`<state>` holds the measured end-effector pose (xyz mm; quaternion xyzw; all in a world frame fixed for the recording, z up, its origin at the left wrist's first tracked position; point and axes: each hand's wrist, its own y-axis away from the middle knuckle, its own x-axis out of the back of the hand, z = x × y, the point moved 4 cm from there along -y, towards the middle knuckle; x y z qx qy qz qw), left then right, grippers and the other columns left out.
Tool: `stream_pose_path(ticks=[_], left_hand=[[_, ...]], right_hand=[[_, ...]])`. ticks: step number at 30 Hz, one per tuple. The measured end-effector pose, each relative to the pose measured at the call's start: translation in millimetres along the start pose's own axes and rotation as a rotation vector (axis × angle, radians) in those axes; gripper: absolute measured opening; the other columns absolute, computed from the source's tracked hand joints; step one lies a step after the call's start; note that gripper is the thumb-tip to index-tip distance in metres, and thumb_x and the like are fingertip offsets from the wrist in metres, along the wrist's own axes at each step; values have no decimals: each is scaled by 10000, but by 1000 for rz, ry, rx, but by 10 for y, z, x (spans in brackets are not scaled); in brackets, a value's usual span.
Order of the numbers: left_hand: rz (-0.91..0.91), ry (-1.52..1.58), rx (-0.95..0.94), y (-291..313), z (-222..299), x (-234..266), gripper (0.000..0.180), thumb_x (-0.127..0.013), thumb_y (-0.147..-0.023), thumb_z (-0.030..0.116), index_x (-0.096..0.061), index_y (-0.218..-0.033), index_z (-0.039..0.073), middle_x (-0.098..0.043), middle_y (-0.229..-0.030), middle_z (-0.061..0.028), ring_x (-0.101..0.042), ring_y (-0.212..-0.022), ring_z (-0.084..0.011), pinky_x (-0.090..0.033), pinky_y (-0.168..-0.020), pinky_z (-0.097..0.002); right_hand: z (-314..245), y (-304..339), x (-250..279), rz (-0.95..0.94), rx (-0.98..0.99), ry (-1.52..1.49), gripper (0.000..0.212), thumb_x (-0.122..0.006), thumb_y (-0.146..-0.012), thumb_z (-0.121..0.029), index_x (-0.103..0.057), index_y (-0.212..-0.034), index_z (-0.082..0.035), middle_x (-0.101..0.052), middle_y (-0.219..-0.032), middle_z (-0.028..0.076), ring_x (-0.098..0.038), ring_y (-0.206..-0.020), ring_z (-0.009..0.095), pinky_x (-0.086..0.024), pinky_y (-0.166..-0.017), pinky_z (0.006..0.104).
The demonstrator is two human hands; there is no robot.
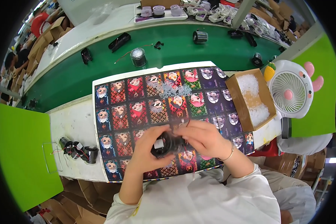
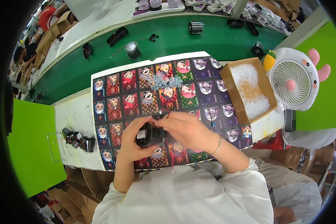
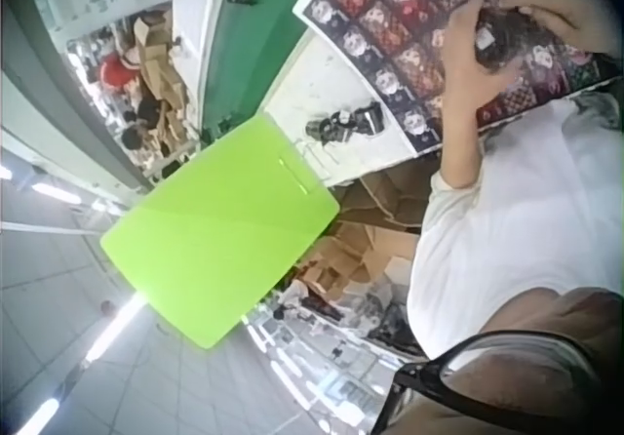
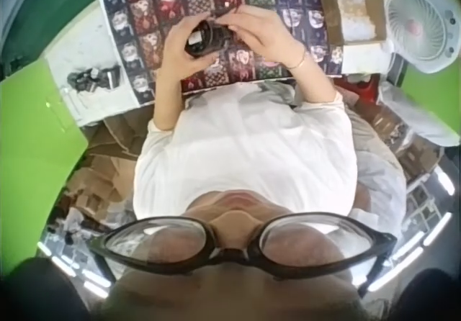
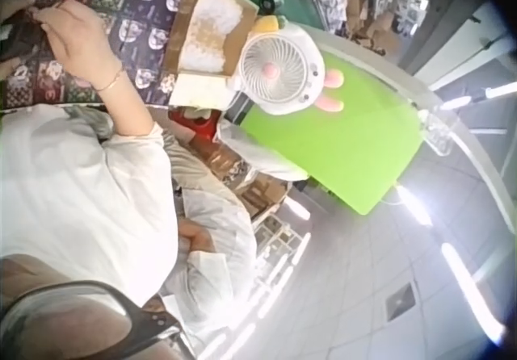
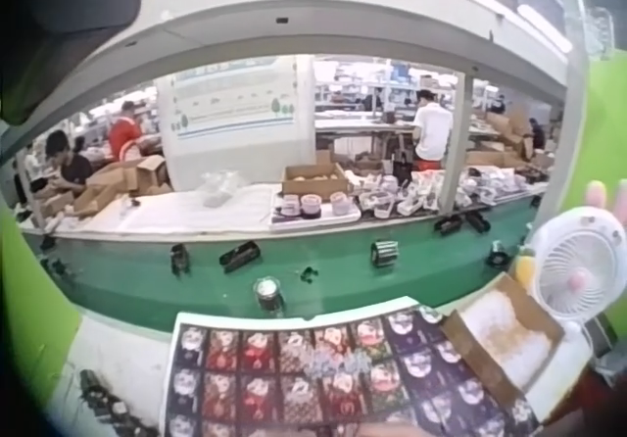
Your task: The person assembles small electronic fan components by threading wires through small rubber rings, attaching the rings to the component bodies by hand, and placing the assembled units onto a conveyor belt.
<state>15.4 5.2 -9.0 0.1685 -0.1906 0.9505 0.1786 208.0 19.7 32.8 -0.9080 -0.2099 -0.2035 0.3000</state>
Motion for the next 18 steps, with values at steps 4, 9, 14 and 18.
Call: stream_pose_path(ticks=[4,9,14,18], left_hand=[[-131,287,34,85,-46,-45,771,-838,-596,178,-574,-1305,28,-685,-1110,-135,-672,-990,-279,-515,-879,-378],[-164,417,66,141,-56,-96,791,-829,-581,196,-572,-1304,5,-691,-1121,-140,-678,-999,-267,-514,-894,-369],[-146,636,160,210,-91,-167,805,-811,-646,313,-550,-1327,-26,-671,-1130,-127,-654,-1038,-223,-493,-913,-345],[-54,954,345,262,-168,-306,846,-792,-696,422,-527,-1342,-56,-627,-1202,-119,-607,-1119,-212,-459,-978,-344]], right_hand=[[-64,135,37,-140,-23,-116,336,-679,-762,70,-664,-1086,-17,-604,-804,94,-614,-668,248,-503,-577,342],[-120,217,-1,-124,-46,-160,347,-674,-722,76,-683,-1053,-29,-609,-793,94,-612,-642,245,-501,-569,349],[-166,223,-52,-34,-40,-136,348,-655,-719,97,-688,-1043,-24,-628,-800,86,-620,-623,216,-512,-563,338],[-112,204,-84,99,-256,-447,299,-592,-770,130,-712,-1012,2,-632,-885,109,-632,-685,146,-512,-607,282]])
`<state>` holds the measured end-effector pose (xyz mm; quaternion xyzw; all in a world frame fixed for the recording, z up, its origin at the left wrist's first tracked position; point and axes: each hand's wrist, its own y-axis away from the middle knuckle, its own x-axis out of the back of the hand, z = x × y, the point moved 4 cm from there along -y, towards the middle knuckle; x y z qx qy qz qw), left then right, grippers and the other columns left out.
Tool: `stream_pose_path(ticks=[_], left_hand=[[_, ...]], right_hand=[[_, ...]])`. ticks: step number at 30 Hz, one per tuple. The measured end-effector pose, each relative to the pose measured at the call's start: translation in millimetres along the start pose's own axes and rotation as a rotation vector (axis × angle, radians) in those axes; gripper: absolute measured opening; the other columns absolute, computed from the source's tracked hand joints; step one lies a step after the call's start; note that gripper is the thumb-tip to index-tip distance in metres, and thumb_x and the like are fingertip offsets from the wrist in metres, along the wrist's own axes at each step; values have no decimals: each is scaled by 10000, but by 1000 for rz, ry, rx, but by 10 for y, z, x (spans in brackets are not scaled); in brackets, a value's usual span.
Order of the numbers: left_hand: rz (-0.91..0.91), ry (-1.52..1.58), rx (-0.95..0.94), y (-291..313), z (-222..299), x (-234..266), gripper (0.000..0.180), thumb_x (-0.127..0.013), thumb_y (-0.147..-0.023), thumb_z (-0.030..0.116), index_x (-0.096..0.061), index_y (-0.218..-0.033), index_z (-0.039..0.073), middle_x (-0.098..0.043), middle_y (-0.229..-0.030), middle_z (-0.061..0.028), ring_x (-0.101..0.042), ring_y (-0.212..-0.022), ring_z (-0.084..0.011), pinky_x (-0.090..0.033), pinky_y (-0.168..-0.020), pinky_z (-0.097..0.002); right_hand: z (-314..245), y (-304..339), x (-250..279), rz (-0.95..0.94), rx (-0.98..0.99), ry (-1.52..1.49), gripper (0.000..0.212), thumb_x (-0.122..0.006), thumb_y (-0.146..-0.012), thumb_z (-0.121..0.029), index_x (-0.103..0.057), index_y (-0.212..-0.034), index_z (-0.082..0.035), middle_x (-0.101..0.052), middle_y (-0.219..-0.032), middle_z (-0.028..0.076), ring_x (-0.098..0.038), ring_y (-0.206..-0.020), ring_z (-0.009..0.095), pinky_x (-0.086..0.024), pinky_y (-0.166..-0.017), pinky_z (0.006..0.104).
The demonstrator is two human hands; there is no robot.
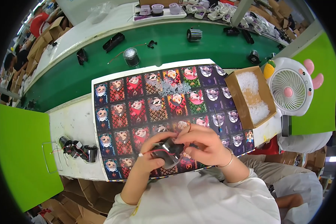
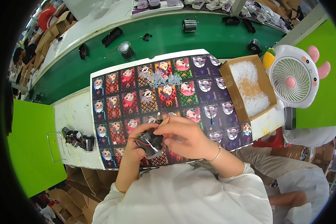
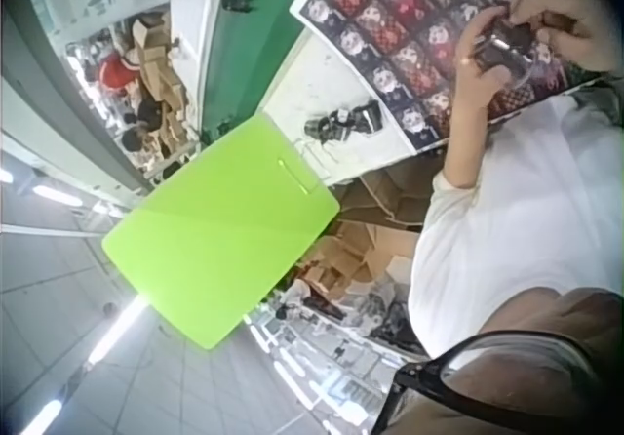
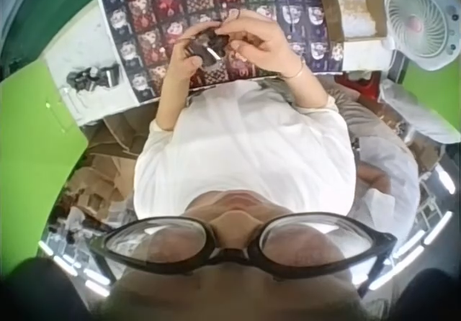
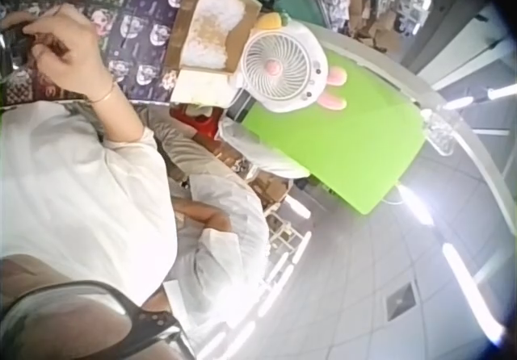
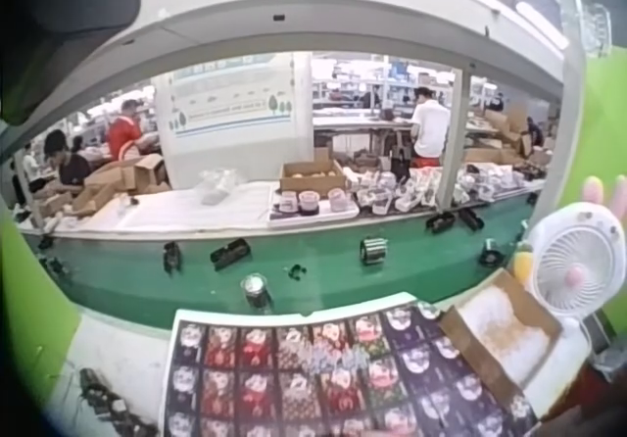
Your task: The person assembles small electronic fan components by threading wires through small rubber rings, attaching the rings to the component bodies by hand, and placing the assembled units onto a conveyor belt.
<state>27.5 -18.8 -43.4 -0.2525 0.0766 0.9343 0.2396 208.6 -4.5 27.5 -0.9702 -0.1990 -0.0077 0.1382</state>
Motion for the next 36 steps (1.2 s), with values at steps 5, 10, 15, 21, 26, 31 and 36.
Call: stream_pose_path(ticks=[5,10,15,21,26,31,36], left_hand=[[-1,207,86,24,-167,-28,923,-775,-710,515,-477,-1360,-69,-634,-1169,-159,-655,-1065,-254,-536,-906,-356],[-154,716,55,-16,-204,-106,950,-768,-697,534,-443,-1335,-90,-643,-1065,-259,-693,-955,-343,-615,-618,-398],[-137,717,-12,-61,-106,-51,937,-757,-716,518,-435,-1354,-87,-644,-1059,-265,-688,-914,-350,-616,-632,-393],[22,498,63,1,-100,106,926,-761,-728,510,-437,-1350,-95,-650,-1046,-271,-693,-903,-350,-620,-637,-398],[43,594,-28,61,-44,177,901,-774,-741,494,-446,-1333,-101,-657,-1048,-267,-695,-907,-351,-621,-633,-391],[103,397,40,34,-66,165,904,-815,-716,454,-448,-1334,-93,-663,-1057,-236,-699,-928,-329,-623,-694,-384],[157,299,43,38,-31,184,857,-819,-730,396,-449,-1348,-69,-643,-1130,-212,-685,-997,-308,-617,-771,-396]], right_hand=[[-23,-25,-6,41,292,306,277,-712,-778,80,-678,-1037,-9,-565,-1121,128,-618,-794,174,-530,-677,282],[-41,-56,63,44,241,325,199,-711,-773,67,-653,-944,-17,-562,-1165,145,-641,-855,204,-547,-700,293],[59,-1,120,-139,-51,69,177,-618,-807,56,-614,-957,-39,-638,-875,93,-650,-838,220,-518,-672,329],[61,-62,88,-295,-25,203,47,-555,-869,8,-586,-893,-18,-568,-782,103,-557,-667,245,-435,-594,350],[171,-32,251,-368,-199,137,84,-518,-933,-46,-564,-872,-11,-572,-766,89,-613,-691,191,-474,-600,312],[200,-63,313,191,-293,-181,119,-535,-917,71,-631,-953,10,-625,-820,43,-614,-712,89,-482,-605,224],[146,-80,328,262,-69,-184,116,-602,-876,89,-646,-950,11,-620,-867,53,-592,-707,77,-472,-603,211]])
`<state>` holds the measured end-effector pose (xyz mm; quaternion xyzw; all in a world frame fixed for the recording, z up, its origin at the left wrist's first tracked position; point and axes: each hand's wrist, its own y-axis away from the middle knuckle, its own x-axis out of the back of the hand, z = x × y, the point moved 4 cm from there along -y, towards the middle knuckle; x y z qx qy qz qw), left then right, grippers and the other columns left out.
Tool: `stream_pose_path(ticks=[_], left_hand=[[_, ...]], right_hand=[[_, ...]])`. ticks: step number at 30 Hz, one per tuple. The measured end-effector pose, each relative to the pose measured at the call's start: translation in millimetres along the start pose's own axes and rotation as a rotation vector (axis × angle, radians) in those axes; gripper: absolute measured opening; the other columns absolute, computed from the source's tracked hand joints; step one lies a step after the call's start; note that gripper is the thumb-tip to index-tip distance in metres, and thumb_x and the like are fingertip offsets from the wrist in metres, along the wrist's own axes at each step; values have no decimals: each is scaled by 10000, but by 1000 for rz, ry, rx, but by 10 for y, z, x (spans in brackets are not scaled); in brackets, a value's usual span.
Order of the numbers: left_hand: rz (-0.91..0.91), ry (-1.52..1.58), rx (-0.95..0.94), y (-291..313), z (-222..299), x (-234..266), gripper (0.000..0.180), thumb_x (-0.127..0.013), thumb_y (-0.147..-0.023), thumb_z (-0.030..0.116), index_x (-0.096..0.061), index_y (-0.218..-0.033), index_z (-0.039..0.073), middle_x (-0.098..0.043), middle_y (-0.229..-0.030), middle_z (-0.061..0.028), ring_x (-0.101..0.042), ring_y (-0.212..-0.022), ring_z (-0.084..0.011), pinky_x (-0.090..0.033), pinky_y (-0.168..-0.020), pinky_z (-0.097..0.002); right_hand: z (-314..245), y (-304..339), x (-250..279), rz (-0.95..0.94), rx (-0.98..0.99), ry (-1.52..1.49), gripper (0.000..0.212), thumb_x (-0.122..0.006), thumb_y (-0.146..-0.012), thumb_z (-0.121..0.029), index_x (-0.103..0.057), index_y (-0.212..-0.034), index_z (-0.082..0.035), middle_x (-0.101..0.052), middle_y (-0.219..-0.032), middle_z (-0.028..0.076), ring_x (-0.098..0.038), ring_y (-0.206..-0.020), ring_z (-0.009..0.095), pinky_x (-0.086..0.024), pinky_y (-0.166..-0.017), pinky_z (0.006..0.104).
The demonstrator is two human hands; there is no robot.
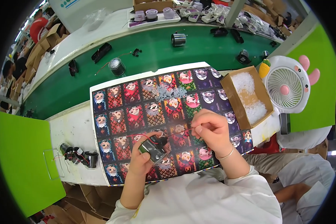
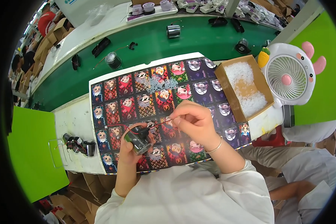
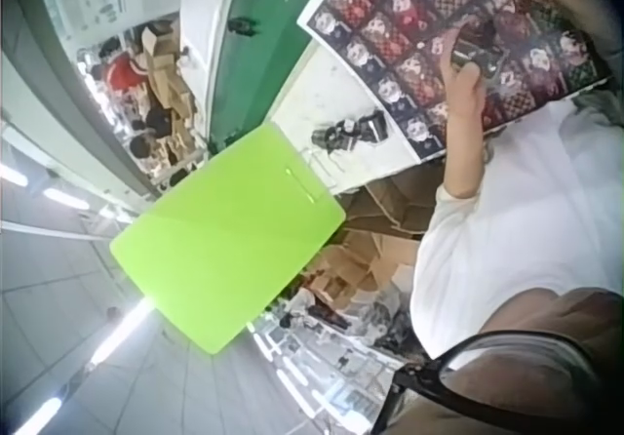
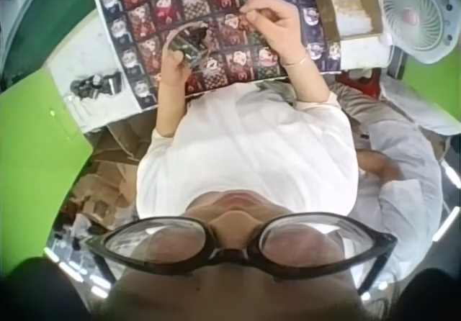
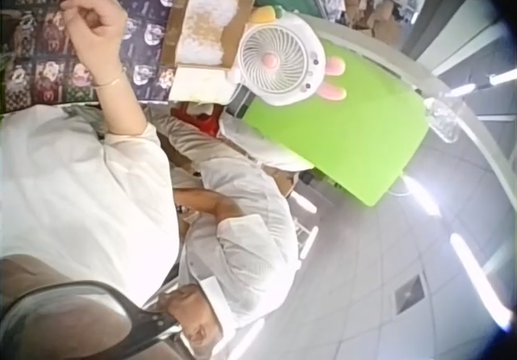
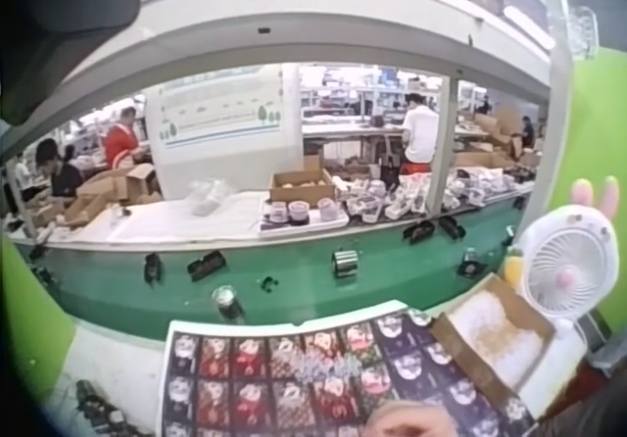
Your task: The person assembles small electronic fan components by threading wires through small rubber rings, attaching the rings to the component bodies by hand, and placing the assembled units onto a conveyor belt.
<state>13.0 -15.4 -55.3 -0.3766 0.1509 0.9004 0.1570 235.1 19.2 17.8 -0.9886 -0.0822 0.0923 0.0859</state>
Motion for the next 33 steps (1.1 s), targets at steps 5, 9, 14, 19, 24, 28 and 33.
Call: stream_pose_path(ticks=[5,9,14,19,24,28,33], left_hand=[[134,-318,-119,115,197,91,737,-810,-720,269,-505,-1326,-18,-638,-1165,-171,-657,-1048,-277,-572,-839,-396],[172,-1196,-323,131,526,-226,658,-792,-675,199,-562,-1257,-4,-639,-1113,-177,-649,-977,-325,-532,-850,-401],[248,-1819,-408,100,406,-315,683,-806,-646,192,-568,-1259,7,-605,-1057,-181,-612,-911,-370,-514,-815,-435],[375,-1780,-226,106,462,-113,664,-790,-689,227,-556,-1267,-1,-599,-1056,-192,-602,-970,-379,-512,-818,-457],[348,-1614,-378,123,508,-141,691,-801,-681,171,-535,-1293,-9,-604,-1079,-204,-608,-982,-381,-510,-834,-447],[373,-1438,-456,95,489,-280,717,-807,-679,128,-516,-1319,-14,-603,-1094,-202,-613,-989,-361,-504,-870,-424],[-195,-1523,-462,-74,15,-933,1022,-817,-690,190,-231,-1481,-86,-339,-1465,-281,-383,-1319,-431,-306,-1097,-556]], right_hand=[[15,-34,-17,-101,12,25,106,-641,-843,81,-643,-902,-6,-609,-840,48,-594,-702,93,-465,-586,229],[59,-47,-90,-220,207,836,120,-676,-803,23,-643,-904,-32,-603,-805,75,-620,-698,213,-498,-603,334],[84,38,-296,-340,502,893,151,-711,-755,-19,-665,-897,-43,-662,-859,92,-668,-760,260,-526,-632,353],[-31,-122,-96,-13,409,803,91,-693,-774,11,-674,-842,-46,-656,-799,77,-643,-657,210,-495,-562,314],[340,-328,419,63,-22,1088,259,-715,-799,-67,-638,-1043,-24,-656,-987,168,-645,-899,340,-527,-785,418],[111,4,63,-105,286,970,435,-716,-819,-99,-582,-1224,-14,-578,-1260,195,-545,-1149,390,-463,-965,463],[228,500,-110,-160,-217,171,902,-801,-780,-123,-271,-1506,-52,-454,-1366,152,-503,-1235,247,-485,-970,372]])
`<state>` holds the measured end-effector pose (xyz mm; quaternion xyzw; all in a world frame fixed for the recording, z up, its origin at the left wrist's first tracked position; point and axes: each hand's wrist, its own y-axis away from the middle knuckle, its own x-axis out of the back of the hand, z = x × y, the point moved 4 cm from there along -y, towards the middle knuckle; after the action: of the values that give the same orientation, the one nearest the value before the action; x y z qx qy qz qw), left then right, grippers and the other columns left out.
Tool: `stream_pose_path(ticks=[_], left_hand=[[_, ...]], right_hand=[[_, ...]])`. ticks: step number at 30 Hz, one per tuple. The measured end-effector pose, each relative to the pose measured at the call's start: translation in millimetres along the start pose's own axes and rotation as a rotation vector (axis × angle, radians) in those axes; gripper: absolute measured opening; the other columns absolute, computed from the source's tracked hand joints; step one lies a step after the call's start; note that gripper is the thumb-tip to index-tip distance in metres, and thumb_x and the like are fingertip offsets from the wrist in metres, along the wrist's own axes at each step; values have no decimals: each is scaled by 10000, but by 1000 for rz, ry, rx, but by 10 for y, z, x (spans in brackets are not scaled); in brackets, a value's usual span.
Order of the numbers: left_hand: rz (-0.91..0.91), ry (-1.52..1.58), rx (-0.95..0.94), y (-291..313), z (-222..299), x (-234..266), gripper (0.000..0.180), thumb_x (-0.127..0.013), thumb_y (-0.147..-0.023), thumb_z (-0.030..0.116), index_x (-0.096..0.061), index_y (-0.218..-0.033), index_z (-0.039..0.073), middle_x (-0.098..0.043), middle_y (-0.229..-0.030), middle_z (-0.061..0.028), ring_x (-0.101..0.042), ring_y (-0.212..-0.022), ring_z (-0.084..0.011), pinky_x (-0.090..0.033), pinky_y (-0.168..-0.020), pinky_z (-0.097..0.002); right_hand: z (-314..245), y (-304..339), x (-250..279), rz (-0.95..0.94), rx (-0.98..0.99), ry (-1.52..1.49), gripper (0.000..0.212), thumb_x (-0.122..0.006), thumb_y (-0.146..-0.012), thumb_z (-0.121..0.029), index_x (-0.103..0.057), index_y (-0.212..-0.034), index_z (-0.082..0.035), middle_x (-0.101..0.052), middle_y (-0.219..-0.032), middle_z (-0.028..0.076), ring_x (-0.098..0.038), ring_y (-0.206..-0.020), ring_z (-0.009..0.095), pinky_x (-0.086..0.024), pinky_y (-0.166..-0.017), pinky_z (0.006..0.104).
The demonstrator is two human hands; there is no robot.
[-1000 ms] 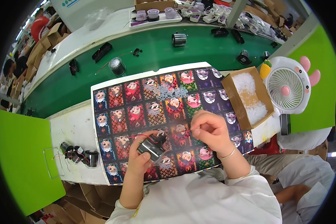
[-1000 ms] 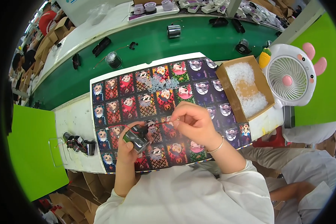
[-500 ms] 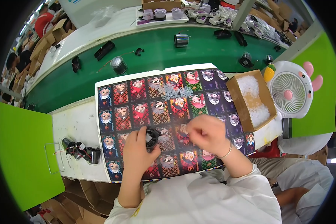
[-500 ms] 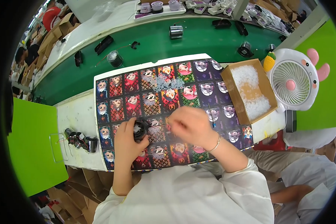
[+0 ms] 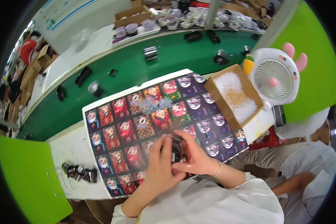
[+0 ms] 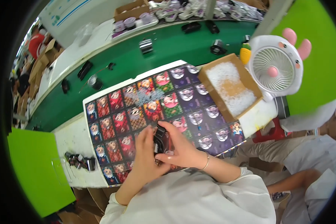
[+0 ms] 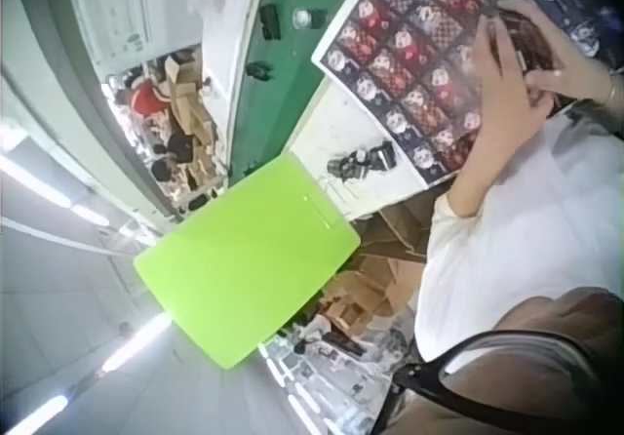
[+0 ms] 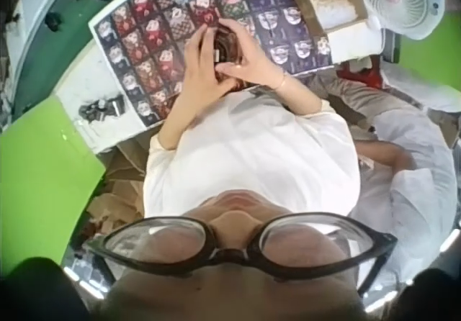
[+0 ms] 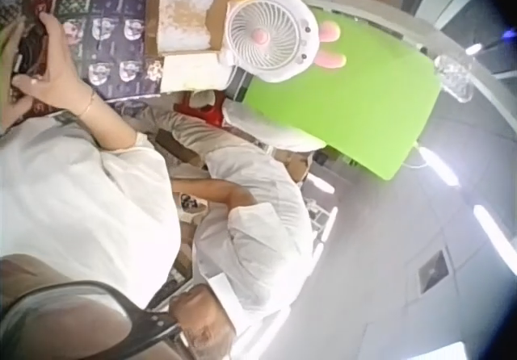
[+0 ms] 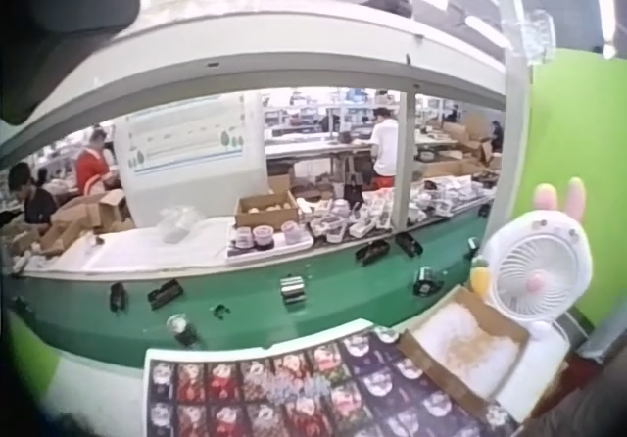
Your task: The person assembles small electronic fan components by threading wires through small rubber rings, attaching the rings to the component bodies by hand, and placing the assembled units onto a conveyor belt.
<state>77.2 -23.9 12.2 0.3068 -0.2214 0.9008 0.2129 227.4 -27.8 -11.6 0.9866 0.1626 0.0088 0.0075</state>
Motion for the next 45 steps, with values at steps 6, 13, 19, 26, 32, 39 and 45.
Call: stream_pose_path(ticks=[6,13,19,26,32,39,45], left_hand=[[18,518,-74,-77,-21,-13,935,-736,-726,45,-248,-1523,27,-273,-1523,-242,-560,-1214,-348,-515,-962,-431],[94,355,197,127,-439,-32,550,-589,-779,-78,-512,-1320,-18,-477,-1358,-186,-611,-1064,-257,-519,-897,-349],[131,355,266,125,-470,-101,460,-566,-784,-87,-564,-1239,-13,-538,-1263,-174,-644,-979,-237,-534,-848,-334],[143,325,340,130,-509,-146,425,-562,-785,-94,-584,-1201,-8,-558,-1223,-165,-653,-949,-224,-537,-828,-325],[138,251,357,67,-523,-158,378,-532,-859,-91,-567,-1223,5,-558,-1183,-96,-633,-953,-163,-518,-786,-263],[76,86,287,-197,-384,-54,393,-590,-800,-99,-567,-1184,-18,-569,-1166,-173,-649,-888,-221,-533,-790,-318],[-145,-257,164,-869,-386,416,411,-660,-802,49,-577,-1202,8,-576,-1195,-193,-560,-1138,-397,-465,-982,-439]], right_hand=[[-573,565,1104,197,494,-145,881,-851,-711,-171,-376,-1440,-30,-510,-1370,195,-539,-1232,289,-446,-1024,404],[-1113,2504,2729,1194,1176,77,615,-614,-904,-229,-395,-1464,-102,-486,-1420,214,-540,-1243,370,-502,-914,429],[-836,3127,3766,2142,940,419,606,-629,-908,-91,-296,-1414,-88,-573,-1206,176,-620,-1022,253,-572,-707,353],[137,3685,5585,1744,507,-271,234,-659,-912,-159,-630,-1107,-33,-670,-1040,76,-645,-943,218,-560,-772,396],[745,3342,5916,1198,126,-497,356,-571,-1001,-270,-578,-1250,-16,-671,-1131,87,-645,-1005,198,-544,-897,364],[922,3018,5998,1154,57,-368,374,-572,-999,-294,-580,-1254,-21,-672,-1132,85,-645,-1001,211,-545,-891,372],[718,2721,6242,1070,-18,-236,389,-572,-997,-315,-582,-1257,-25,-673,-1134,83,-646,-997,223,-545,-886,380]])
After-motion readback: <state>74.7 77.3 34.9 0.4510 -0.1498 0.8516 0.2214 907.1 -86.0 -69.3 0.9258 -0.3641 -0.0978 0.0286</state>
